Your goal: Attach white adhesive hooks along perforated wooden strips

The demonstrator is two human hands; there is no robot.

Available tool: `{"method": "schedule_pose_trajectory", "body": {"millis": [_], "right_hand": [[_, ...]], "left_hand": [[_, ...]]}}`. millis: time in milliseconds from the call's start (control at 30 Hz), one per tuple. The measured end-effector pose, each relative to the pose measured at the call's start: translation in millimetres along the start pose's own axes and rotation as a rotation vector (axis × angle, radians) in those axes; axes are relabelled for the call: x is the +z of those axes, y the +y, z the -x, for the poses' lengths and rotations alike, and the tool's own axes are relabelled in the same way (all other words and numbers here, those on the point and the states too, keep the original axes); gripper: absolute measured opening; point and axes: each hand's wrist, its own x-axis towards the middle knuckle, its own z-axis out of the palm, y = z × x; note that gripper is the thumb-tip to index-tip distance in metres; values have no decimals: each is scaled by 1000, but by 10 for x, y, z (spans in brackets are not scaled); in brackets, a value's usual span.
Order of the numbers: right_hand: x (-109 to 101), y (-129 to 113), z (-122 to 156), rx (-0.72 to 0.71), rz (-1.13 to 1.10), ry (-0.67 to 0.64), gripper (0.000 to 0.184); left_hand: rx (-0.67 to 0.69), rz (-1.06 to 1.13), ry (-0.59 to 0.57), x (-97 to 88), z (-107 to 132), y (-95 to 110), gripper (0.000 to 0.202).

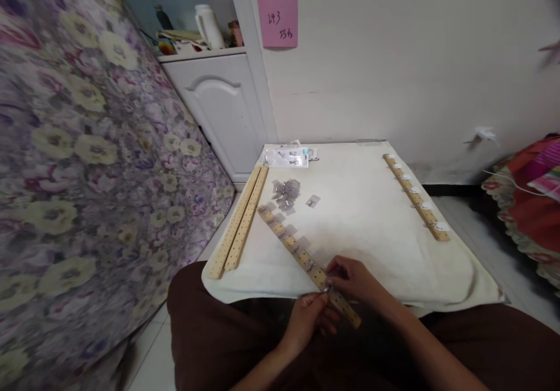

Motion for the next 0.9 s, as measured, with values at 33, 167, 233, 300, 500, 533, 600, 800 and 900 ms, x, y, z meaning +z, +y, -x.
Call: {"method": "schedule_pose_trajectory", "body": {"millis": [33,167,233,300,500,533,600,800,900], "right_hand": [[4,7,-4,7,-3,6,15],[9,25,-23,46,-29,3,16],[4,23,-32,55,-40,4,16],[-3,19,-41,62,-43,8,15],[1,31,-53,76,-19,11,17],[5,34,-50,70,-19,14,18],[8,36,-39,55,-36,19,19],[-77,18,50,9,-145,28,21],[-174,39,152,81,-190,74,25]], "left_hand": [[-1,0,1,1,-4,-2,56],[-3,4,7,3,-7,-1,56],[1,9,10,3,0,4,55],[5,13,11,1,7,9,54],[8,10,8,-6,6,-1,54],[7,13,7,-4,3,-7,54],[4,24,7,-1,-4,-22,55],[-11,62,-4,-16,0,-60,56],[-6,72,-29,-37,11,-69,56]]}}
